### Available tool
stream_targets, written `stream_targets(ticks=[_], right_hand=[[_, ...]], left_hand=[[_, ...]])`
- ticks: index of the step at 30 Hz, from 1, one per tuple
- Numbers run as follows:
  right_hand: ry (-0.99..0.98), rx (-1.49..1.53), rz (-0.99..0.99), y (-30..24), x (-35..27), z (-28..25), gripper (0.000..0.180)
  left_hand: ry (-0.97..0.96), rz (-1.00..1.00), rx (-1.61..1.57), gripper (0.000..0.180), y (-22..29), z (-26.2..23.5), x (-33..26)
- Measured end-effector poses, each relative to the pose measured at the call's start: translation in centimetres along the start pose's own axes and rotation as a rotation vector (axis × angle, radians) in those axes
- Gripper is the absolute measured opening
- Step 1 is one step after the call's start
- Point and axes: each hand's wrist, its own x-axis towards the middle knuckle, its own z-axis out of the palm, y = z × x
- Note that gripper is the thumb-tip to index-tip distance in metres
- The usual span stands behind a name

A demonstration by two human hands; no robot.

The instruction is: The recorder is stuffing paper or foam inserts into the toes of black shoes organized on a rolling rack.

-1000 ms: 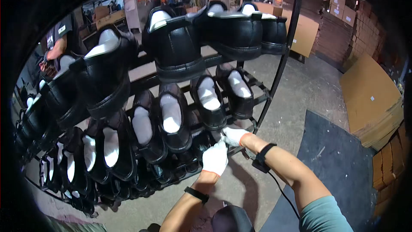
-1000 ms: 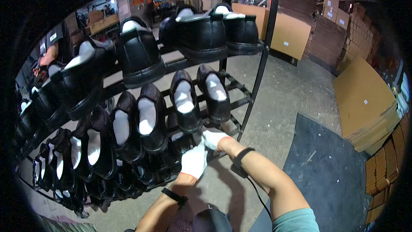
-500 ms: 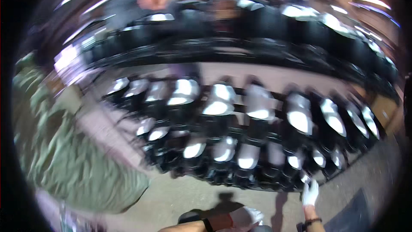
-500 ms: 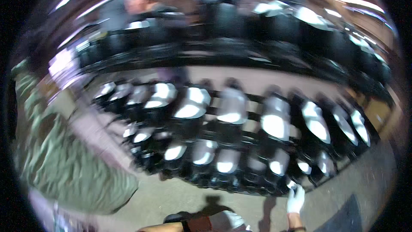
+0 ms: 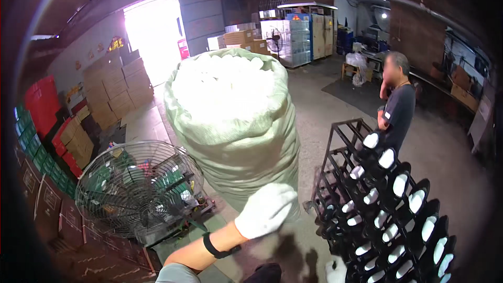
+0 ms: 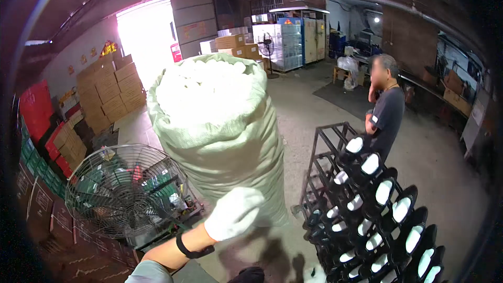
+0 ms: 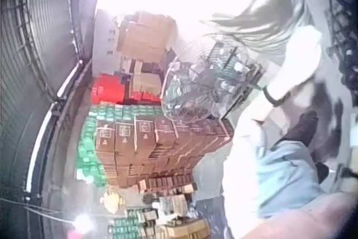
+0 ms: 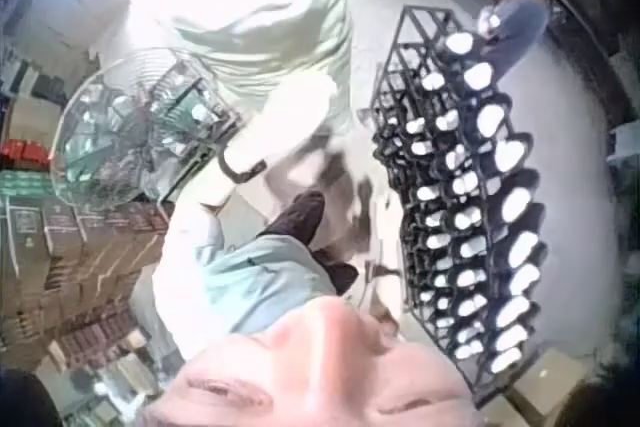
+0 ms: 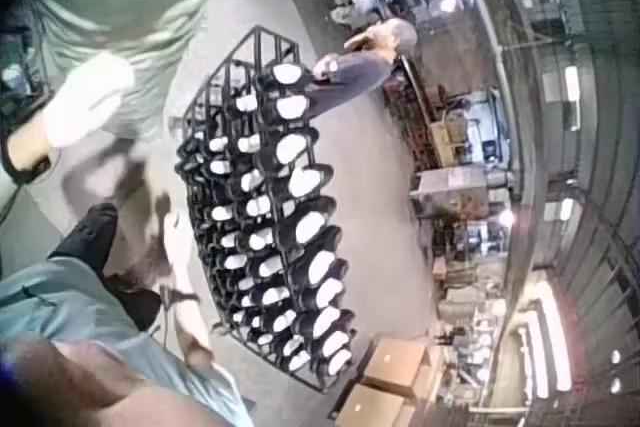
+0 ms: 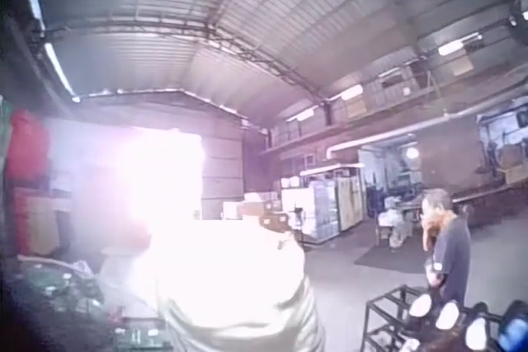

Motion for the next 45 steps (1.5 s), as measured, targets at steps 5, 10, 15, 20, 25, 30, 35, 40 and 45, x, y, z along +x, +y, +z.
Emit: stream_targets(ticks=[5, 10, 15, 20, 25, 30, 35, 40, 45], right_hand=[[0.233, 0.360, -0.418, -20.6, 21.9, -5.3, 0.047], [-0.077, 0.315, -0.674, -43.7, 36.4, -3.8, 0.080], [-0.568, -0.456, -0.615, -51.4, 43.3, 4.5, 0.097], [-0.539, -0.651, -0.525, -50.1, 46.9, 9.0, 0.066], [-0.147, -0.171, -0.394, -46.4, 48.2, 4.3, 0.068], [-0.107, 0.567, -0.390, -42.1, 48.3, 0.1, 0.052], [0.033, 0.844, -0.307, -38.6, 40.5, -4.8, 0.052], [-0.113, 1.246, -0.139, -33.8, 30.8, -6.2, 0.107], [0.081, 1.091, 0.111, -22.4, 19.3, -1.7, 0.083]], left_hand=[[0.267, -0.262, 0.325, 0.036, -13.0, -17.0, 16.3], [-0.505, -0.589, 0.652, 0.071, -31.1, -26.6, 18.0], [-1.310, -0.508, 0.563, 0.103, -35.4, -23.2, 15.8], [-1.192, -0.565, 0.756, 0.093, -35.0, -23.0, 14.4], [-0.785, -0.651, 0.661, 0.068, -35.8, -23.9, 14.1], [-0.451, -0.754, -0.196, 0.062, -30.5, -25.4, 19.1], [-0.945, -0.144, 0.177, 0.081, -32.9, -17.5, 21.8], [-1.479, 0.291, 0.455, 0.093, -35.6, -10.4, 24.9], [-1.649, 0.230, 0.423, 0.087, -32.5, -6.0, 30.1]])
